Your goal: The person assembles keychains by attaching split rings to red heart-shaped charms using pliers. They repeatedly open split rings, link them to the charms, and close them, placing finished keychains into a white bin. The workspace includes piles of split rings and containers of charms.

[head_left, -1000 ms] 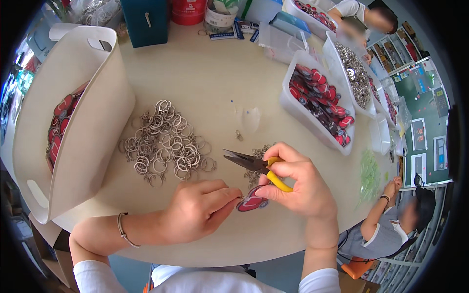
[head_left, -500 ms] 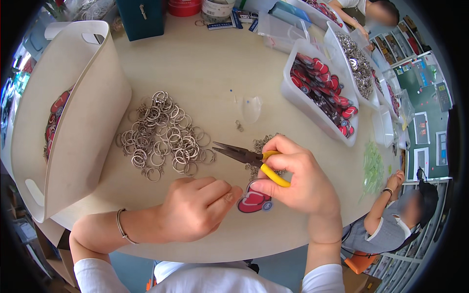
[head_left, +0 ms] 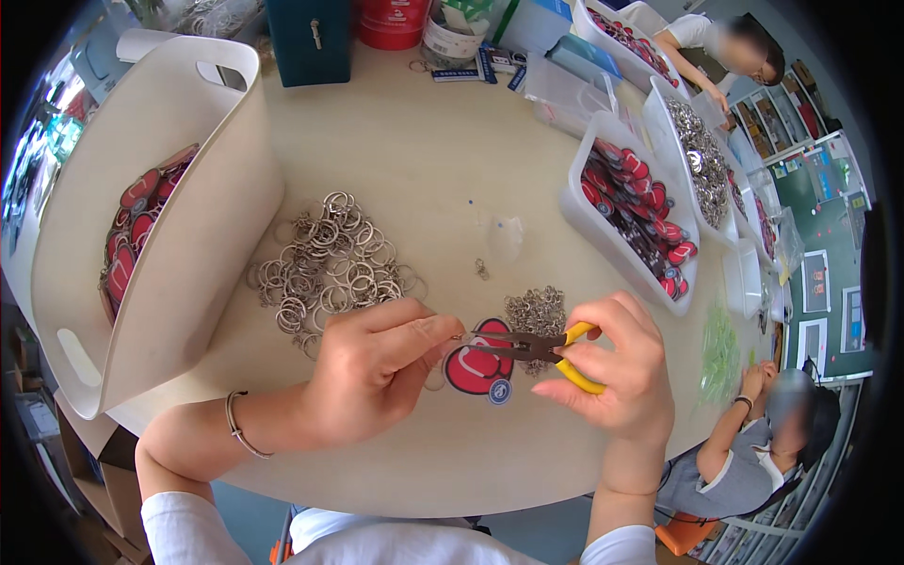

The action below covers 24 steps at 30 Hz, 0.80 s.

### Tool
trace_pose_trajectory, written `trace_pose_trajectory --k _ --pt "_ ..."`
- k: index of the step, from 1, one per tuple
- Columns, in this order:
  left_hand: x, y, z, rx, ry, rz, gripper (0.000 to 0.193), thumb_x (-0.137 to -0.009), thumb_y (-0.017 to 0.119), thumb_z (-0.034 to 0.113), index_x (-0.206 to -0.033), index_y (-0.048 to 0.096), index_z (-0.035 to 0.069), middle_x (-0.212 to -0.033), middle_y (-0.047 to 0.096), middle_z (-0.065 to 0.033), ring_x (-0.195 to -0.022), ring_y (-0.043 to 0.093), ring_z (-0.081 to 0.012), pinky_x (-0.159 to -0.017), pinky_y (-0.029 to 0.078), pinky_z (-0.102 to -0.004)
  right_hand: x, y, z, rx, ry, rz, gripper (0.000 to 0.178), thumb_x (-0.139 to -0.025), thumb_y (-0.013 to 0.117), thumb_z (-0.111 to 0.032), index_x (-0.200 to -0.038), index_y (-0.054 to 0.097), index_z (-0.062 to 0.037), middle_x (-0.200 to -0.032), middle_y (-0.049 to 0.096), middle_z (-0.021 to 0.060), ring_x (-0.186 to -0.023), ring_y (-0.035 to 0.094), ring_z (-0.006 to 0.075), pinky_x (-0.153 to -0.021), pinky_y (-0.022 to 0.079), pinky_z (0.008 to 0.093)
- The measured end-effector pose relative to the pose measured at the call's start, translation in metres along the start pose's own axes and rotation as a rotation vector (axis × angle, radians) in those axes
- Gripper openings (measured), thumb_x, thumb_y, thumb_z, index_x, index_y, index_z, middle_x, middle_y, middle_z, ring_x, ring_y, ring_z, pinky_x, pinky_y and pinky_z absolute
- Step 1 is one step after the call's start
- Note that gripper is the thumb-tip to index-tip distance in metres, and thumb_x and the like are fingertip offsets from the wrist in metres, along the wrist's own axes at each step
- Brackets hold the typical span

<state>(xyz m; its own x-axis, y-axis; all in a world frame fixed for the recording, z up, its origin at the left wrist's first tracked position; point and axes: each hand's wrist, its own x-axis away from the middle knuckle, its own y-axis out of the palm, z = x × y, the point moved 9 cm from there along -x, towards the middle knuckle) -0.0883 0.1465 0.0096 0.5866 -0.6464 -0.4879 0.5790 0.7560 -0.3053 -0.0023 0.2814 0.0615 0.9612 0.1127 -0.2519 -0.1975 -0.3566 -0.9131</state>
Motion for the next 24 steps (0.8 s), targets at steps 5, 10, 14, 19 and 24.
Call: trace_pose_trajectory --k 5,10,14,19,24 --pt "-0.002 -0.002 0.001 -0.032 0.005 -0.023 0.024 -0.071 0.066 -0.012 -0.092 0.065 -0.001 -0.066 0.054 -0.0069 -0.05 0.052 -0.0179 -0.042 0.04 -0.0291 -0.001 0.0 -0.007 0.108 -0.044 0.025 0.03 -0.057 0.081 -0.024 -0.066 0.059 -0.0055 -0.086 0.058 0.0054 -0.07 0.052 0.0229 -0.06 0.04 0.0348" --pt "-0.003 0.0 0.002 -0.015 0.018 -0.019 0.026 -0.069 0.066 -0.013 -0.092 0.065 -0.001 -0.067 0.054 -0.0077 -0.053 0.055 -0.0189 -0.044 0.042 -0.0292 -0.001 -0.003 -0.014 0.231 -0.105 0.043 0.029 -0.051 0.081 -0.018 -0.065 0.059 -0.0059 -0.084 0.058 0.0051 -0.067 0.05 0.022 -0.055 0.039 0.0341" --pt "-0.003 0.003 -0.002 0.033 -0.021 -0.104 0.025 -0.073 0.064 -0.015 -0.095 0.065 -0.003 -0.076 0.061 -0.0113 -0.061 0.058 -0.0188 -0.051 0.046 -0.0268 0.002 -0.006 -0.02 0.312 -0.108 0.034 0.03 -0.047 0.08 -0.017 -0.066 0.059 -0.006 -0.083 0.057 0.005 -0.065 0.049 0.0212 -0.053 0.037 0.0339" --pt "-0.004 0.004 -0.002 0.037 -0.005 -0.127 0.027 -0.071 0.063 -0.017 -0.095 0.065 -0.003 -0.078 0.062 -0.0113 -0.064 0.06 -0.0212 -0.053 0.047 -0.0282 0.003 -0.007 -0.023 0.34 -0.102 0.054 0.029 -0.048 0.08 -0.016 -0.065 0.058 -0.006 -0.082 0.056 0.0049 -0.064 0.048 0.021 -0.051 0.034 0.0332" --pt "-0.004 0.008 -0.004 0.051 -0.019 -0.15 0.024 -0.074 0.06 -0.016 -0.094 0.065 -0.003 -0.076 0.06 -0.0108 -0.062 0.058 -0.0206 -0.052 0.045 -0.0291 0.002 -0.004 -0.022 0.337 -0.107 0.011 0.027 -0.051 0.079 -0.016 -0.065 0.058 -0.0063 -0.08 0.055 0.0049 -0.064 0.047 0.0211 -0.05 0.033 0.033"
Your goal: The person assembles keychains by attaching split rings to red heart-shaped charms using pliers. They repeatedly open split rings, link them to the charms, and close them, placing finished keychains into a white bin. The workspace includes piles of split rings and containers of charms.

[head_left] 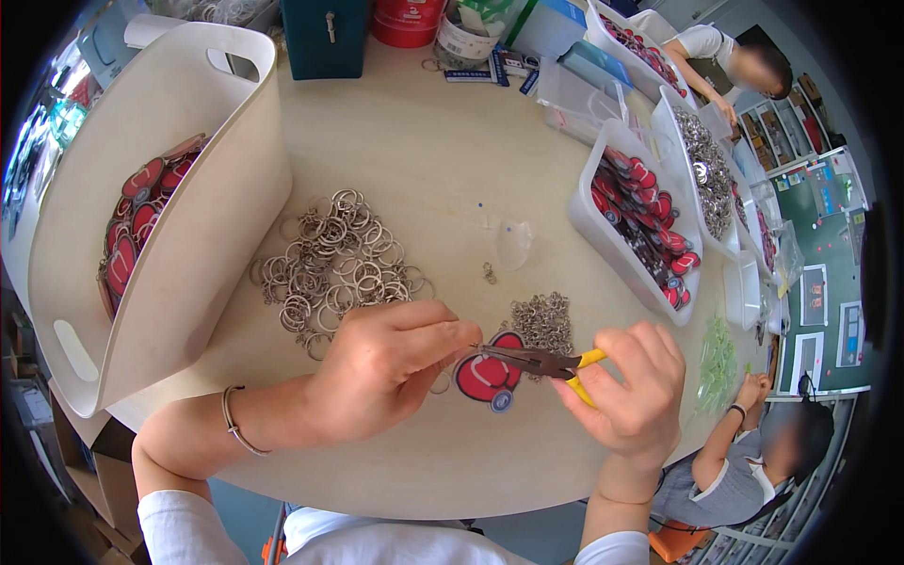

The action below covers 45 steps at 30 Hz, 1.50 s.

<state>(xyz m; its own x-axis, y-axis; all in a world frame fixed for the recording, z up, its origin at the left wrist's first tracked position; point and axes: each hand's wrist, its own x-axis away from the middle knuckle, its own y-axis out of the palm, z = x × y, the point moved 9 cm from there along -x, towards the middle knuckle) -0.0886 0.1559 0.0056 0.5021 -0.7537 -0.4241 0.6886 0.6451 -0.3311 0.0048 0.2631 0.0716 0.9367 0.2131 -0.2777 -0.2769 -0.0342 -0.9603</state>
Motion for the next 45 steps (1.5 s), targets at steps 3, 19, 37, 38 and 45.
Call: trace_pose_trajectory --k 3,19,37,38,45 --pt "-0.003 0.004 -0.002 0.023 -0.065 -0.039 0.02 -0.077 0.06 -0.014 -0.094 0.064 -0.004 -0.075 0.058 -0.0103 -0.06 0.055 -0.0198 -0.05 0.042 -0.0296 0.0 -0.001 -0.002 0.034 0.025 -0.016 0.027 -0.052 0.078 -0.016 -0.066 0.058 -0.0066 -0.08 0.054 0.0047 -0.063 0.047 0.0211 -0.05 0.034 0.033" --pt "0.005 -0.007 0.026 -0.27 0.292 0.174 0.028 -0.062 0.069 -0.002 -0.09 0.065 -0.005 -0.07 0.059 -0.0101 -0.051 0.053 -0.0195 -0.042 0.04 -0.0289 0.007 -0.006 -0.009 0.026 0.113 0.005 0.029 -0.052 0.08 -0.018 -0.067 0.058 -0.0082 -0.085 0.053 0.0051 -0.064 0.046 0.0225 -0.051 0.035 0.0337" --pt "0.008 -0.019 0.037 -0.255 0.343 0.267 0.027 -0.062 0.068 -0.003 -0.088 0.065 -0.007 -0.065 0.057 -0.0096 -0.047 0.05 -0.0173 -0.039 0.038 -0.0268 0.004 0.001 -0.014 -0.109 0.159 0.057 0.025 -0.06 0.079 -0.018 -0.066 0.056 -0.0077 -0.084 0.052 0.0086 -0.065 0.048 0.024 -0.054 0.039 0.0352" --pt "0.008 -0.02 0.037 -0.258 0.346 0.272 0.027 -0.061 0.067 -0.004 -0.088 0.066 -0.007 -0.065 0.057 -0.0095 -0.047 0.05 -0.0172 -0.039 0.038 -0.0267 0.004 0.002 -0.014 -0.114 0.151 0.064 0.025 -0.06 0.078 -0.018 -0.066 0.056 -0.0077 -0.084 0.052 0.0088 -0.065 0.047 0.0238 -0.053 0.039 0.0347" --pt "0.008 -0.022 0.041 -0.255 0.354 0.267 0.029 -0.059 0.066 -0.005 -0.088 0.065 -0.008 -0.066 0.057 -0.0096 -0.047 0.049 -0.0166 -0.04 0.038 -0.0266 0.005 0.001 -0.019 -0.09 0.094 0.1 0.025 -0.062 0.076 -0.019 -0.063 0.054 -0.0082 -0.081 0.052 0.0084 -0.056 0.044 0.0211 -0.044 0.035 0.0298"
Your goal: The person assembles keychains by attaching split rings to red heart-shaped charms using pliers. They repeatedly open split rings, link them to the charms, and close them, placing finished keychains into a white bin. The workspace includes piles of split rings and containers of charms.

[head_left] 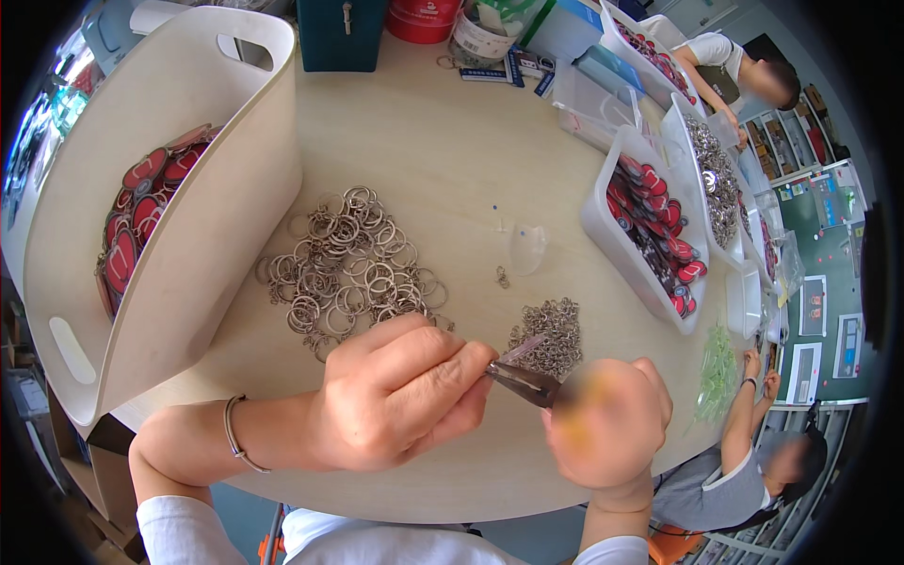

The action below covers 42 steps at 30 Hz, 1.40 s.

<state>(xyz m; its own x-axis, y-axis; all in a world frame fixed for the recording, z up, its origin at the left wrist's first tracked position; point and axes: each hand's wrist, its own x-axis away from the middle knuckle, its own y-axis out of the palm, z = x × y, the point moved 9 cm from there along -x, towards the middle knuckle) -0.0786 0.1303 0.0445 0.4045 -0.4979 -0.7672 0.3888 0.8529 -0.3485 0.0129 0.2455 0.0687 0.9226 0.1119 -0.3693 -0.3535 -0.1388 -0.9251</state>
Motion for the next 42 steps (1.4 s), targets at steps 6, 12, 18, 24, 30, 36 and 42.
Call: trace_pose_trajectory --k 6,12,18,24,30,36,42 --pt "-0.001 0.0 0.002 -0.017 0.024 0.003 0.027 -0.059 0.065 -0.005 -0.086 0.065 -0.008 -0.067 0.058 -0.0096 -0.047 0.049 -0.0166 -0.04 0.038 -0.0267 0.001 -0.001 -0.002 0.029 -0.021 0.0 0.025 -0.064 0.075 -0.019 -0.062 0.052 -0.0088 -0.079 0.052 0.0077 -0.053 0.043 0.0196 -0.041 0.034 0.0274" --pt "-0.001 -0.002 0.006 -0.053 0.069 0.014 0.026 -0.059 0.065 -0.006 -0.085 0.064 -0.009 -0.067 0.058 -0.0093 -0.046 0.048 -0.0162 -0.039 0.037 -0.0261 0.004 -0.001 -0.003 0.006 -0.023 -0.021 0.027 -0.065 0.076 -0.018 -0.062 0.051 -0.0085 -0.079 0.052 0.0084 -0.052 0.044 0.0193 -0.041 0.035 0.0276" --pt "-0.004 -0.003 0.005 -0.076 0.083 0.018 0.026 -0.058 0.064 -0.006 -0.084 0.064 -0.009 -0.067 0.058 -0.0091 -0.045 0.046 -0.0156 -0.038 0.036 -0.0257 -0.001 0.002 0.004 -0.015 0.005 0.028 0.026 -0.064 0.078 -0.019 -0.064 0.054 -0.0082 -0.082 0.053 0.0089 -0.054 0.044 0.0196 -0.042 0.036 0.0272" --pt "-0.004 -0.004 0.005 -0.06 0.077 0.023 0.026 -0.059 0.065 -0.005 -0.085 0.064 -0.009 -0.067 0.059 -0.0095 -0.046 0.047 -0.0157 -0.038 0.036 -0.0257 -0.002 0.004 0.004 -0.065 0.0 0.044 0.037 -0.077 0.073 -0.025 -0.061 0.047 -0.0041 -0.077 0.053 0.0111 -0.054 0.045 0.0197 -0.041 0.033 0.0261" --pt "-0.004 -0.003 0.002 -0.014 0.025 -0.003 0.027 -0.06 0.065 -0.005 -0.087 0.064 -0.008 -0.067 0.059 -0.0097 -0.047 0.048 -0.0163 -0.039 0.038 -0.0265 -0.002 0.005 0.006 -0.119 0.021 0.02 0.026 -0.065 0.078 -0.018 -0.064 0.054 -0.0082 -0.081 0.053 0.0084 -0.054 0.045 0.019 -0.042 0.037 0.0271" --pt "-0.001 -0.002 -0.005 0.093 -0.06 -0.004 0.027 -0.061 0.065 -0.006 -0.089 0.065 -0.007 -0.067 0.057 -0.0091 -0.048 0.05 -0.018 -0.041 0.039 -0.028 -0.001 0.006 0.001 -0.074 -0.026 0.016 0.026 -0.066 0.077 -0.015 -0.064 0.052 -0.006 -0.079 0.052 0.0095 -0.055 0.048 0.0205 -0.041 0.038 0.0294" --pt "-0.023 -0.009 -0.005 -0.245 -0.031 -0.276 0.022 -0.064 0.069 0.004 -0.085 0.061 0.001 -0.078 0.054 -0.0087 -0.068 0.057 -0.0244 -0.054 0.047 -0.0345 -0.009 0.024 0.012 -0.323 0.092 0.014 0.031 -0.065 0.081 -0.018 -0.068 0.055 -0.0026 -0.08 0.05 0.0096 -0.059 0.05 0.023 -0.048 0.042 0.0317"
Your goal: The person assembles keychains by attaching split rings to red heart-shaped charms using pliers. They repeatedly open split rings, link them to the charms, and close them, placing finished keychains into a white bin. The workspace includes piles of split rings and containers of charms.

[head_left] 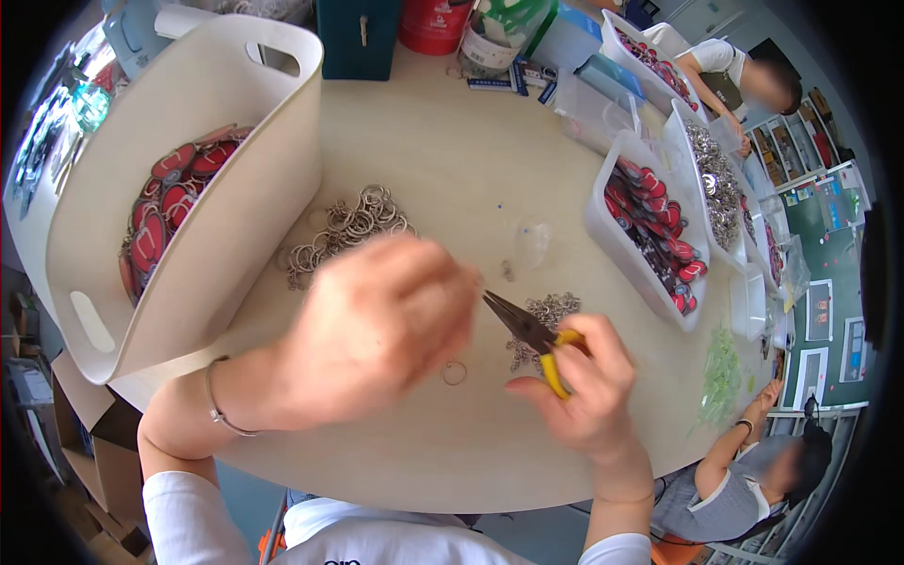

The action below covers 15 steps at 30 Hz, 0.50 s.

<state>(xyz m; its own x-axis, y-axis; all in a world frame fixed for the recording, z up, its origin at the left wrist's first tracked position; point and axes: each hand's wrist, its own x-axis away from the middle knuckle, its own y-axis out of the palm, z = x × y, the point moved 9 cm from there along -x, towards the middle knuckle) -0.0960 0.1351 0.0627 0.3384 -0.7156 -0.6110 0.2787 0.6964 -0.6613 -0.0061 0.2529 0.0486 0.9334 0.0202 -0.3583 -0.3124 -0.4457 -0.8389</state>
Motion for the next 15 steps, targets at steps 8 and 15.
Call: trace_pose_trajectory --k 8,15 --pt "0.02 -0.172 -0.045 -0.99 -0.611 0.223 0.019 -0.092 0.059 0.017 -0.099 0.068 0.001 -0.088 0.066 -0.0124 -0.07 0.063 -0.0262 -0.064 0.048 -0.0337 0.024 0.068 -0.011 0.019 -0.09 -0.132 0.01 -0.07 0.068 -0.009 -0.074 0.061 -0.0026 -0.085 0.051 0.007 -0.08 0.052 0.0233 -0.067 0.041 0.0344" --pt "0.029 -0.172 -0.04 -1.265 -0.327 0.167 0.03 -0.088 0.062 0.013 -0.117 0.059 0.006 -0.107 0.065 -0.0096 -0.074 0.064 -0.029 -0.071 0.048 -0.0395 0.031 0.074 -0.025 0.23 -0.215 -0.101 0.008 -0.07 0.064 -0.008 -0.074 0.059 -0.0034 -0.088 0.051 0.0078 -0.082 0.051 0.0231 -0.067 0.04 0.0343"
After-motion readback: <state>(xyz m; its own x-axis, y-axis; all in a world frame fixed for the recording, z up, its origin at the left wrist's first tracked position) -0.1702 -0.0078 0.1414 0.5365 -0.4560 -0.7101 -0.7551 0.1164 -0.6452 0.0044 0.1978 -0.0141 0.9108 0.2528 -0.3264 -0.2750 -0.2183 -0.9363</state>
